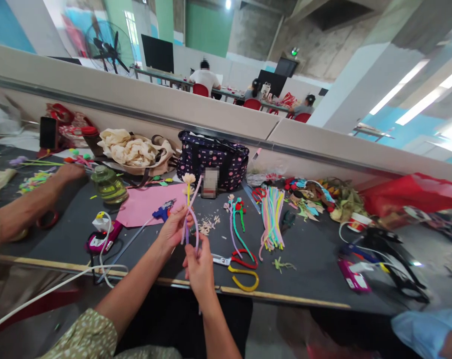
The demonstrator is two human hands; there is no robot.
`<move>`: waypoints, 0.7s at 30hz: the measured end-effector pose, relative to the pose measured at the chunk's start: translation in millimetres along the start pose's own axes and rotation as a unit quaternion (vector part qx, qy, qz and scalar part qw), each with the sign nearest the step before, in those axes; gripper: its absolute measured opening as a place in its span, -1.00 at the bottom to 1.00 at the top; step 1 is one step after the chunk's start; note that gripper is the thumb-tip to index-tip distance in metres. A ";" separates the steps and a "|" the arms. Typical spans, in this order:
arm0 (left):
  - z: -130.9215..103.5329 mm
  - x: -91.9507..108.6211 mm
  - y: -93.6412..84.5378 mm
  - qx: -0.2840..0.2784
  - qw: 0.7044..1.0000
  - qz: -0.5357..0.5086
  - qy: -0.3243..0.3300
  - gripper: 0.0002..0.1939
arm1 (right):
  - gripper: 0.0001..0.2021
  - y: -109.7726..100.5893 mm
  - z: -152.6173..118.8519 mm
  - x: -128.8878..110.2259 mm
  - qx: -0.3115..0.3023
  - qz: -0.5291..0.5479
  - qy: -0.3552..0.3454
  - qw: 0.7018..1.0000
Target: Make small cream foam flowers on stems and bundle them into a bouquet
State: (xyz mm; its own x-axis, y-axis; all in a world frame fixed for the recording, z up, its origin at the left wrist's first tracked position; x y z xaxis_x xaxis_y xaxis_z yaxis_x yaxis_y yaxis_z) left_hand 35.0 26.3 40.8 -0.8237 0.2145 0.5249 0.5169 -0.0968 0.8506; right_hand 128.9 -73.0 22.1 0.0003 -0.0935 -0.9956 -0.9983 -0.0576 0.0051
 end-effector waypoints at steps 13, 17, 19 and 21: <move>1.9 16.0 -41.3 0.072 0.991 0.107 0.048 -0.72 | -0.63 -140.3 15.1 11.4 0.186 -0.182 -0.054 0.964; -2.3 18.4 -47.7 0.099 0.989 0.093 0.055 -0.73 | -0.72 -192.8 62.2 38.7 0.280 -0.297 -0.030 0.913; -4.0 18.4 -49.7 0.103 0.989 0.088 0.053 -0.74 | -0.74 -209.4 86.3 50.3 0.300 -0.300 -0.012 0.906; -4.9 18.3 -51.2 0.107 0.989 0.083 0.054 -0.75 | -0.74 -219.4 108.1 59.1 0.312 -0.295 0.004 0.903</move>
State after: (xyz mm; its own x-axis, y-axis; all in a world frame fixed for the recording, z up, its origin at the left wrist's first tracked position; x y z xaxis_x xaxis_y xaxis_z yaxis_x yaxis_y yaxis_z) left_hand -7.7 30.4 7.1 -0.7372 0.1058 0.6674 0.6755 0.0883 0.7321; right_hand 341.7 41.5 -47.9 0.5402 -0.2367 -0.8075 -0.6626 0.4720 -0.5816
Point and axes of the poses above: each hand's wrist, its own z-axis towards the middle knuckle, its own y-axis out of the palm, x = y × z, the point moved 3 cm from there along z, towards the middle knuckle, and after that the axes turned 4 degrees about -x, right-handed, at the moved point
